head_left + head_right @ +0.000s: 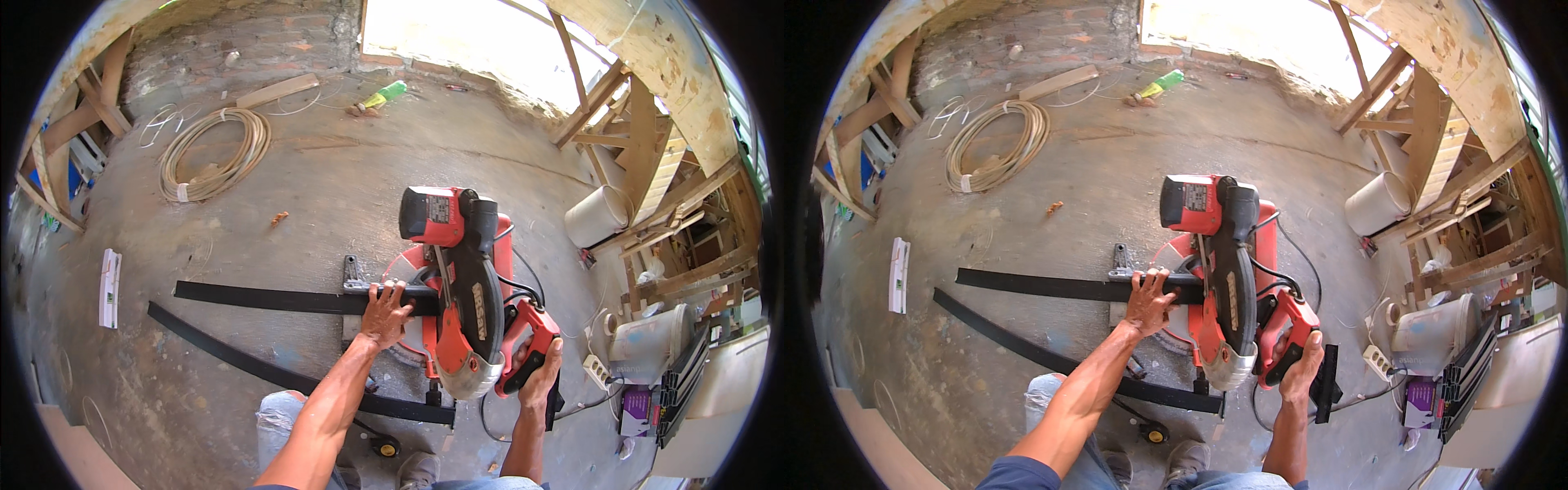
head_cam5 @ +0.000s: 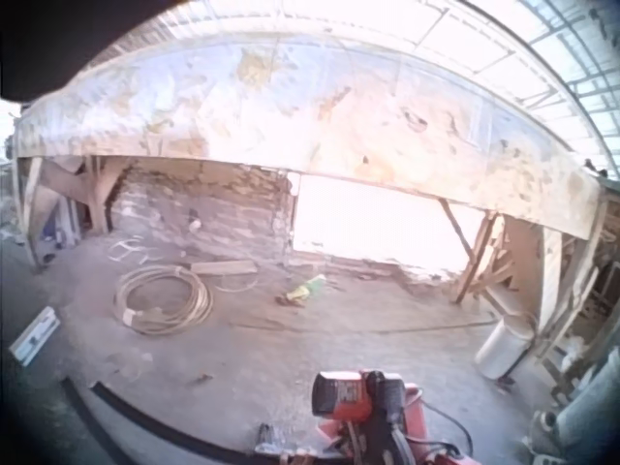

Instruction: The person measures a length of black metal trim using a tape measure, marks it with a pencil, and cuts it using a miter saw.

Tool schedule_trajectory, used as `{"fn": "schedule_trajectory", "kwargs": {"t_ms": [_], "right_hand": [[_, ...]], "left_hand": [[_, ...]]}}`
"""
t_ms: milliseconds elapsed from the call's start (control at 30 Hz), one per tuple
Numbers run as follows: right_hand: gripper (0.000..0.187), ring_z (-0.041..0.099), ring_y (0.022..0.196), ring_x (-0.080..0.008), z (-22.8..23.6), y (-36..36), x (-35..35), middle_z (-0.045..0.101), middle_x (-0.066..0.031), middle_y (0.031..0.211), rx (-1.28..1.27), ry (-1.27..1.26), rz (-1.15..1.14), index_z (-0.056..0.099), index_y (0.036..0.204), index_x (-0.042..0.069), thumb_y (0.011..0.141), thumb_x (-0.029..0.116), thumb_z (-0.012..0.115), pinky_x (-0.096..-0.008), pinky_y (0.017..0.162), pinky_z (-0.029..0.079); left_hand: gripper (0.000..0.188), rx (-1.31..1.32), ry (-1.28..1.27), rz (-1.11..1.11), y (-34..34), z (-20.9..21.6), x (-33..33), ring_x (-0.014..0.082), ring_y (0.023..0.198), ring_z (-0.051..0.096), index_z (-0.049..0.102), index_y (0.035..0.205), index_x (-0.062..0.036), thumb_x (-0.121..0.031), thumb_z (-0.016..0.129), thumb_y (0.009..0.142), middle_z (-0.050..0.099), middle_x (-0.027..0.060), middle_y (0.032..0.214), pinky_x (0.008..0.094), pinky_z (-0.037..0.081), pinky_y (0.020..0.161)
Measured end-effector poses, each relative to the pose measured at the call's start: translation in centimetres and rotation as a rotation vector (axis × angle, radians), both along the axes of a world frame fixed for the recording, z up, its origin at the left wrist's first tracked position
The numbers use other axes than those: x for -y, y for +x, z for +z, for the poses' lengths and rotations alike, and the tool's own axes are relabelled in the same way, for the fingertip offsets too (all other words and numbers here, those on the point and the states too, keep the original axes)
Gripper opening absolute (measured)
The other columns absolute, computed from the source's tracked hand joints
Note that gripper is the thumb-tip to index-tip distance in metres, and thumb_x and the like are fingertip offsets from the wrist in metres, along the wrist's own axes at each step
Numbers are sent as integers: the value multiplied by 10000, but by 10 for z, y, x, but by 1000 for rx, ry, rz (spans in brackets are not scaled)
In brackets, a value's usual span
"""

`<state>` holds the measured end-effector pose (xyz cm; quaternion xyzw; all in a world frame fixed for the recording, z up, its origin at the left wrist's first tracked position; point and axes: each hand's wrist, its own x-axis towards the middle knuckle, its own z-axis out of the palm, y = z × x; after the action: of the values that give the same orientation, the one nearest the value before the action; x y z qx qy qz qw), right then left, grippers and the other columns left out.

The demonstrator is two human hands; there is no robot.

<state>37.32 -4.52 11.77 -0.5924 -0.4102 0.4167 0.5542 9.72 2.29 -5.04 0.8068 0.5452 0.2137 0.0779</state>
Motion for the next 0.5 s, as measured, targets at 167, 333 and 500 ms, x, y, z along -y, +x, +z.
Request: {"fn": "schedule_trajectory", "kwargs": {"t_ms": [167,333,500], "right_hand": [[645,514,555,-115,-24,11,9,559,-10,691,-17,-18,-58,594,983,83,1001,698,399,-255,501,410],[618,468,544,-91,-27,7,16,506,22,669,-85,0,-66,566,971,104,995,703,411,-241,495,378],[639,477,523,-95,-47,8,20,514,9,656,-87,61,-67,561,948,92,1012,695,360,-243,471,383]], "left_hand": [[314,47,34,-18,-2,-4,1,338,1300,439,759,1084,-144,-271,760,797,495,172,1358,599,301,1068],[346,-30,63,-18,3,-5,-1,334,1296,423,757,1085,-166,-284,772,760,485,147,1325,568,300,1044],[325,-51,-21,-20,0,6,2,337,1322,393,751,1091,-166,-311,763,801,465,144,1344,583,287,1062]]}}
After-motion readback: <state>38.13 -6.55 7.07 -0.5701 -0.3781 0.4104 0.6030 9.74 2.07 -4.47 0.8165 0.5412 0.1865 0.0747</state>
